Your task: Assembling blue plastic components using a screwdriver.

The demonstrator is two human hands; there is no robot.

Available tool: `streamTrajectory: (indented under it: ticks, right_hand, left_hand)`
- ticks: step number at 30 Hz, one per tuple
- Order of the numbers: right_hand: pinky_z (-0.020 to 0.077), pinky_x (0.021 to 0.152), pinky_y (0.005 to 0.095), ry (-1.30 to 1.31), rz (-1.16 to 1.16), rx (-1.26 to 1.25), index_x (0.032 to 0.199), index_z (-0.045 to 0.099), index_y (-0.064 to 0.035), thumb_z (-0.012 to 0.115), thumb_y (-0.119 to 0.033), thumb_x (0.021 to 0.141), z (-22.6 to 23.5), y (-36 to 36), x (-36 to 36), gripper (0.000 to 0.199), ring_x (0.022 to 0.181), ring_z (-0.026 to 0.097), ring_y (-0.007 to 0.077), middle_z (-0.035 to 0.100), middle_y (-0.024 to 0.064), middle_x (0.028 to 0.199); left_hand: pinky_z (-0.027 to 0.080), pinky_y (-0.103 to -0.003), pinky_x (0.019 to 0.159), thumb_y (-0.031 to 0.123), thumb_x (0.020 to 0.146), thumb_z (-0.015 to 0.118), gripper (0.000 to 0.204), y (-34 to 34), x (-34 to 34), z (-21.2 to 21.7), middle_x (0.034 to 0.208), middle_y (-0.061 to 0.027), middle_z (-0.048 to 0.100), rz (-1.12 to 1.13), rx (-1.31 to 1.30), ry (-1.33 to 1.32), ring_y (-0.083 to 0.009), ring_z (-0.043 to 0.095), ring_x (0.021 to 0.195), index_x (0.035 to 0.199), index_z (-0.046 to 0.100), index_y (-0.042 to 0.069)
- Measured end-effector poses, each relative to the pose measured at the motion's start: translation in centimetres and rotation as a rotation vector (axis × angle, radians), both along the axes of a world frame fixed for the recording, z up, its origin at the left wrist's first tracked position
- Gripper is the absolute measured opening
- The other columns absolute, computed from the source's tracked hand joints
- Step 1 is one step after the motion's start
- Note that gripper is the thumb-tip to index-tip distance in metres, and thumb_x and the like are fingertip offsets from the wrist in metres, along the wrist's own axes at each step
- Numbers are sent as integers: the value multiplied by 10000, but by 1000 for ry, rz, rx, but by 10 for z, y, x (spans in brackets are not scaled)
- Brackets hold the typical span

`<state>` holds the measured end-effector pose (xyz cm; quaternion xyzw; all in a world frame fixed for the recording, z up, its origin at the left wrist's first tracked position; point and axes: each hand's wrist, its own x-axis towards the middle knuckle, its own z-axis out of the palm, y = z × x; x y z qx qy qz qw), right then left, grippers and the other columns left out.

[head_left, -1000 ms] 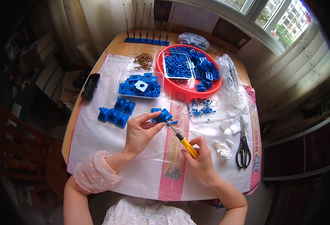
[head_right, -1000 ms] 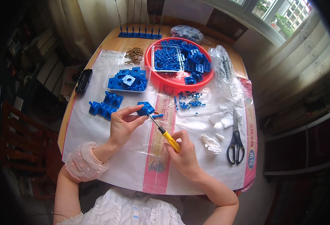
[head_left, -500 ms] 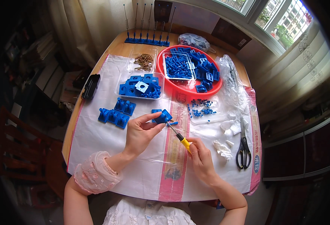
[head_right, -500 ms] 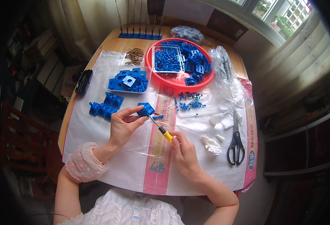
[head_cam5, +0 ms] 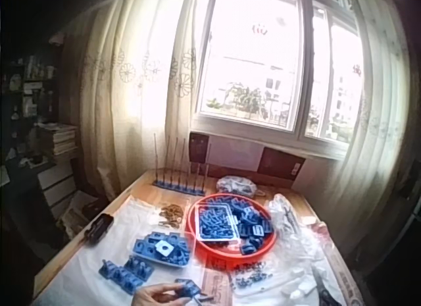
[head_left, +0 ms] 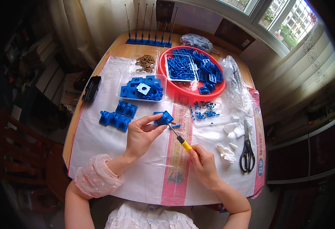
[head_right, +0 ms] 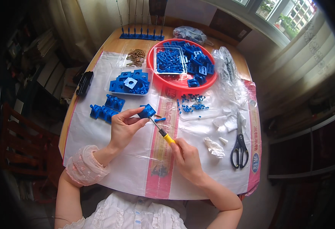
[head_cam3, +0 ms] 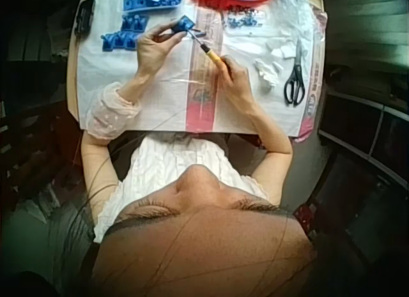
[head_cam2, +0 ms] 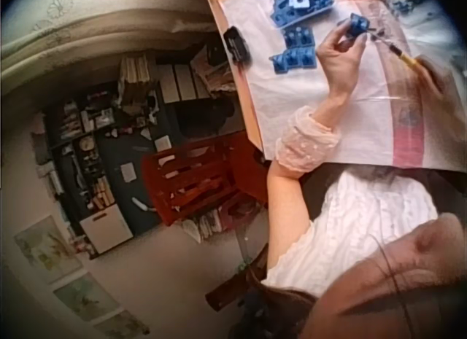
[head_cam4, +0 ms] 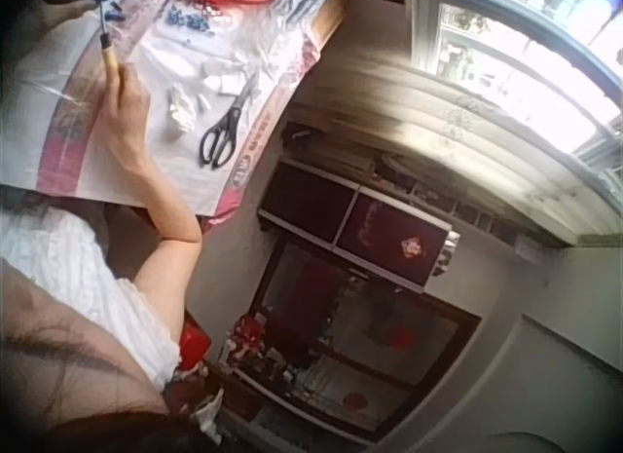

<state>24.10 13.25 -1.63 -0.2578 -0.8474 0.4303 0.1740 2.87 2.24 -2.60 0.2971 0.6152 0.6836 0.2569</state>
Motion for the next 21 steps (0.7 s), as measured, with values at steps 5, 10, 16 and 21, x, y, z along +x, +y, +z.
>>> streamTrajectory:
  ticks: [5, 10, 16, 21]
  right_hand:
    - [445, 596, 377, -11, -2, -76, 1191, 531, 10, 584, -107, 1008, 7, -1, -2, 223, 641, 610, 290, 596, 173, 743]
    - [474, 628, 396, 21, -8, -66, 1206, 411, -17, 630, -47, 966, 0, -8, -2, 326, 715, 647, 314, 606, 178, 832]
    - [487, 652, 408, 56, -50, -33, 1084, 452, -10, 648, -14, 942, 1, -8, -1, 242, 747, 648, 317, 606, 183, 872]
    - [444, 606, 366, -12, 24, 160, 988, 558, 26, 603, -83, 993, 6, -2, 0, 119, 665, 570, 245, 583, 144, 823]
  left_hand:
    - [586, -219, 788, -16, 863, 763, 380, 1, 1, -1, 1027, -141, 761, -14, 3, -1, -153, 740, 914, 1234, 683, -19]
    - [588, -222, 790, -15, 863, 762, 386, 1, -2, -2, 1030, -138, 762, 2, 10, 2, -159, 742, 919, 1240, 680, -19]
    - [589, -221, 788, -14, 862, 764, 385, 1, -3, -2, 1028, -133, 762, 16, 0, 6, -157, 743, 918, 1238, 679, -21]
    - [590, -223, 794, -20, 861, 763, 385, 1, -4, -4, 1030, -129, 761, 11, 24, -3, -159, 743, 918, 1237, 679, -21]
